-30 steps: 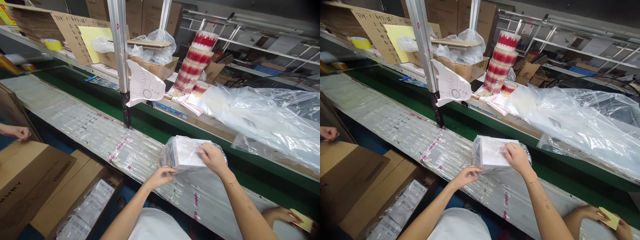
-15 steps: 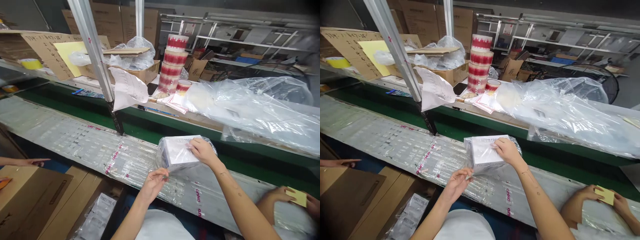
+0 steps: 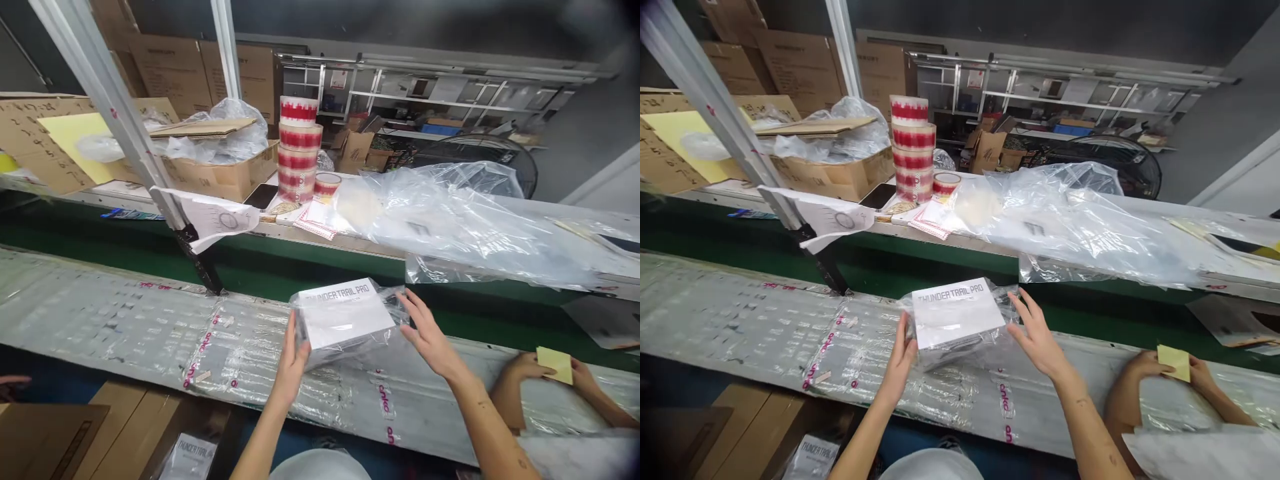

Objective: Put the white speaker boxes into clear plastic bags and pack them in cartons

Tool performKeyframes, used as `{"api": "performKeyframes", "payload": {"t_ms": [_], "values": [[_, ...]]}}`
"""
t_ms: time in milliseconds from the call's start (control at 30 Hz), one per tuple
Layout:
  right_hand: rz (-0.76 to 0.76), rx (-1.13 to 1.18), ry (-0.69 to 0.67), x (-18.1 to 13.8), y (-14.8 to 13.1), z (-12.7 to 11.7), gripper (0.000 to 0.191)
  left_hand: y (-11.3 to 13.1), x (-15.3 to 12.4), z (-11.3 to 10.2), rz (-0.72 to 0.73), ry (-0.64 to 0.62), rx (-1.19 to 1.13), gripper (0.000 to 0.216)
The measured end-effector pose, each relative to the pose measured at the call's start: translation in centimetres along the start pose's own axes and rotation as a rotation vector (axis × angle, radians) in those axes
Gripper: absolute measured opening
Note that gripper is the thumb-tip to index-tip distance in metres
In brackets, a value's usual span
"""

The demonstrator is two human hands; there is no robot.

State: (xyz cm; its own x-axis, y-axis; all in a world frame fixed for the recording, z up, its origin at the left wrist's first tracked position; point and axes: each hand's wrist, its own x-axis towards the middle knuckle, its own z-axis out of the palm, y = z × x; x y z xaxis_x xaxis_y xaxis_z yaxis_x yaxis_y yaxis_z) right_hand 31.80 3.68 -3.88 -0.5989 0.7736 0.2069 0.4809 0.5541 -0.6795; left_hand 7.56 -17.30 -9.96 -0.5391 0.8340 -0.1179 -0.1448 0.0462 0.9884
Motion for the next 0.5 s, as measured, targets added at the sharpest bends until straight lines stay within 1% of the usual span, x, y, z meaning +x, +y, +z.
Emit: {"api": "performKeyframes", "payload": {"t_ms": [67, 100, 167, 200, 233, 300, 333, 367, 400, 467, 500], "values": [[0.276, 0.386, 0.037, -0.2, 1.7, 0.7, 0.087, 2.6, 0.8, 0.6, 0.017, 0.091, -0.082, 0.077], [0.369, 0.599, 0.043, -0.2, 2.1, 1.4, 0.093, 3.8, 1.2, 0.8, 0.032, 0.156, -0.116, 0.075], [0.456, 0.937, 0.02, -0.1, 2.3, 3.3, 0.095, 5.4, 1.9, 1.4, 0.028, 0.266, -0.209, 0.074], [0.462, 1.035, -0.007, -0.1, 2.3, 4.5, 0.094, 5.7, 2.4, 1.8, -0.003, 0.285, -0.279, 0.076], [0.463, 1.089, -0.02, 0.0, 2.4, 5.9, 0.092, 5.5, 2.8, 2.2, -0.048, 0.269, -0.363, 0.078], [0.489, 1.134, -0.048, 0.4, 3.2, 8.8, 0.092, 3.7, 4.0, 2.9, -0.143, 0.189, -0.518, 0.083], [0.508, 1.147, -0.066, 0.6, 3.9, 10.3, 0.094, 2.4, 4.7, 3.2, -0.182, 0.181, -0.559, 0.083], [0.524, 1.156, -0.083, 0.8, 4.8, 11.6, 0.097, 0.9, 5.3, 3.5, -0.218, 0.209, -0.575, 0.08], [0.538, 1.159, -0.1, 0.9, 5.8, 12.9, 0.097, -0.6, 5.9, 3.7, -0.255, 0.268, -0.573, 0.075], [0.552, 1.148, -0.118, 1.0, 8.0, 15.1, 0.092, -3.1, 6.7, 4.0, -0.324, 0.406, -0.531, 0.062], [0.556, 1.139, -0.106, 0.8, 9.0, 16.1, 0.089, -4.0, 6.8, 4.2, -0.342, 0.452, -0.509, 0.056]]}}
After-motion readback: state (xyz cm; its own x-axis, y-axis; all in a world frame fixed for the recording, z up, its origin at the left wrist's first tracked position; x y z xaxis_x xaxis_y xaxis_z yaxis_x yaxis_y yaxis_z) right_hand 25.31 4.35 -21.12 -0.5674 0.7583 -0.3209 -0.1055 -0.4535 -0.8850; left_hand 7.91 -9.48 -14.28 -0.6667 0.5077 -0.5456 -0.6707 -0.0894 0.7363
